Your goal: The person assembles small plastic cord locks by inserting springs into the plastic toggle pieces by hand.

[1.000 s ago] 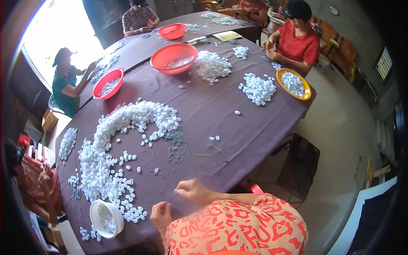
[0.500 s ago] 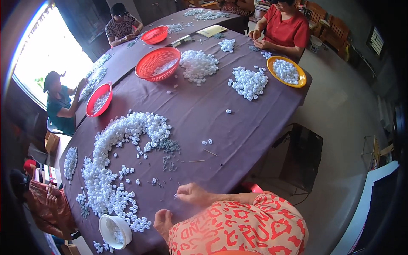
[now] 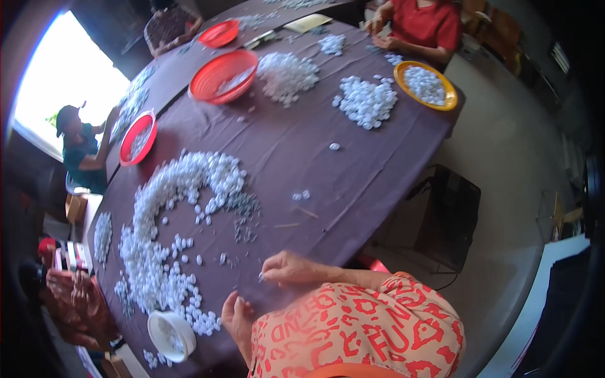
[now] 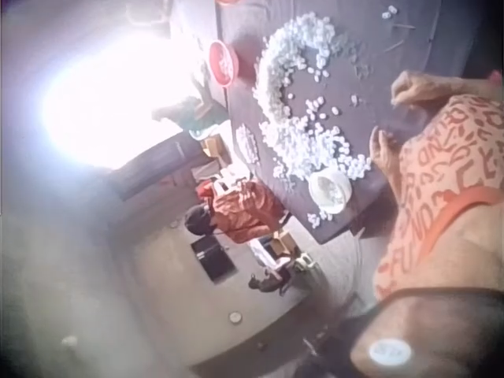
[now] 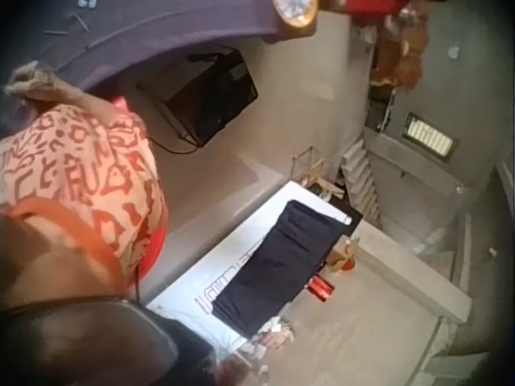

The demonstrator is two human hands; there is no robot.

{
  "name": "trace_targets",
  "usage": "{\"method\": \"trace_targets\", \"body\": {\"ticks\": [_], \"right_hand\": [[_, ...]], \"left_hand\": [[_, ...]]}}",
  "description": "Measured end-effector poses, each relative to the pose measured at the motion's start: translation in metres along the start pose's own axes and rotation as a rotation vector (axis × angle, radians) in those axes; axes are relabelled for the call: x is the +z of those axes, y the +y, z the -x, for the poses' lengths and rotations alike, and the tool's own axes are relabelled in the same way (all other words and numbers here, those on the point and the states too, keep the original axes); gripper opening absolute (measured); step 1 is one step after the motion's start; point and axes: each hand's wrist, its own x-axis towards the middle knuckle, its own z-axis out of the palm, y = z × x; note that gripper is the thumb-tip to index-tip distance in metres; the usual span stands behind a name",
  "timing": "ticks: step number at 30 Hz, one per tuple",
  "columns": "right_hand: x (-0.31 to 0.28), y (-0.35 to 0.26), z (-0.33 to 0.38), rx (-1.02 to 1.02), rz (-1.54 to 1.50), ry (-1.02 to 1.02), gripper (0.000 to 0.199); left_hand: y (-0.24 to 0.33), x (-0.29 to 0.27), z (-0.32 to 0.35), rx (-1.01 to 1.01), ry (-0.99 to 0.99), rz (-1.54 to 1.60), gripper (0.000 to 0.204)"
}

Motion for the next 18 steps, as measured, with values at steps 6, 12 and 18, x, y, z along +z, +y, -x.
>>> {"method": "trace_targets", "body": {"ticks": [6,12,18], "right_hand": [[-0.003,-0.009,0.004,0.023,0.137,0.045,0.017],[-0.011,-0.001,-0.001,0.029,0.225,0.113,0.011],[-0.007,0.009,-0.008,0.074,0.083,0.069,0.013]], "left_hand": [[-0.004,0.000,0.013,-0.159,0.019,0.296,0.023],[0.019,0.023,0.004,-0.079,-0.198,0.323,0.029],[0.019,0.010,0.012,-0.135,-0.276,0.581,0.026]]}}
